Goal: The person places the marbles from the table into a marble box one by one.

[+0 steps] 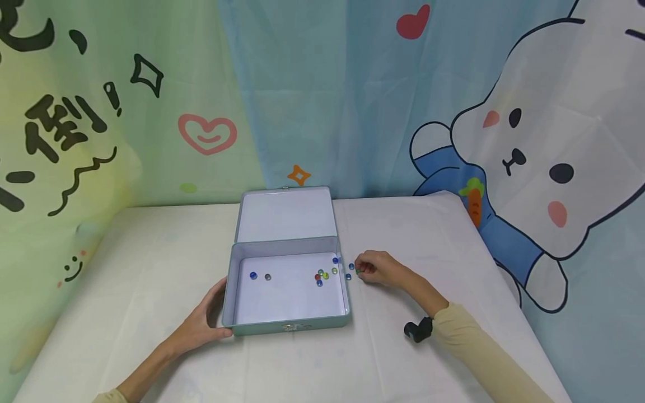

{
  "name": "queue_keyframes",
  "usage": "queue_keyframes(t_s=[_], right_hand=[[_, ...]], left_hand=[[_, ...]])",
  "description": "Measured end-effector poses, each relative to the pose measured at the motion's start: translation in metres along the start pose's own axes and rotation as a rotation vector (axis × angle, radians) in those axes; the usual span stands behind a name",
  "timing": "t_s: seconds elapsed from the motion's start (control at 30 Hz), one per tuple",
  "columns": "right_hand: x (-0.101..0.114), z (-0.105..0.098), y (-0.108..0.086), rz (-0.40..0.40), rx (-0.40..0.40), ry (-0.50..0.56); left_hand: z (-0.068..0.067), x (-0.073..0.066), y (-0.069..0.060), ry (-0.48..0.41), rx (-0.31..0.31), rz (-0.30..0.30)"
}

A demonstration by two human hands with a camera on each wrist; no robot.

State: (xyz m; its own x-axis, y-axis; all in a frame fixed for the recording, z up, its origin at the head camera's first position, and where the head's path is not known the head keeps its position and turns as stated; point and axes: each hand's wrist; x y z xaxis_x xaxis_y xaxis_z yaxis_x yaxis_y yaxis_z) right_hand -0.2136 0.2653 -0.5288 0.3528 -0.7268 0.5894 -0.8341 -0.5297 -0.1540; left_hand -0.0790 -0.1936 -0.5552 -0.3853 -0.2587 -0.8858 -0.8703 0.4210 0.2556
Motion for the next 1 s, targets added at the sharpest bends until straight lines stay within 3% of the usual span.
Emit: queue_keyframes(t_s=[0.47, 0.73, 1.0], right_hand=[[0.006, -0.003, 0.001, -0.006, 0.022, -0.026], [0.009, -0.005, 0.003, -0.007, 0.040, -0.034], [0.019, -0.021, 0.005, -0.003, 0.020, -0.057]], left_hand=[[0.001, 0.004, 0.000, 0.019, -0.003, 0.044], [0.001, 0.003, 0.000, -0.009, -0.006, 0.006], [0.001, 0.004, 0.000, 0.000, -0.007, 0.040]])
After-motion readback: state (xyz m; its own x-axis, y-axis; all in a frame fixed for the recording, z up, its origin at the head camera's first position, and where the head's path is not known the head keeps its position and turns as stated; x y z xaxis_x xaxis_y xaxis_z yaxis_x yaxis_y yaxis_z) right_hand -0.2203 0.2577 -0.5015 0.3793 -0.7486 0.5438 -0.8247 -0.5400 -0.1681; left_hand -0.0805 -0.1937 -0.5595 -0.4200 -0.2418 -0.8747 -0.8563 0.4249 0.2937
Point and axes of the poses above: each hand's wrist, its own y-axis towards the middle knuckle, its own z-axis out of the palm, x = y × z, and after that the axes turned 13 degrees about z, right-handed
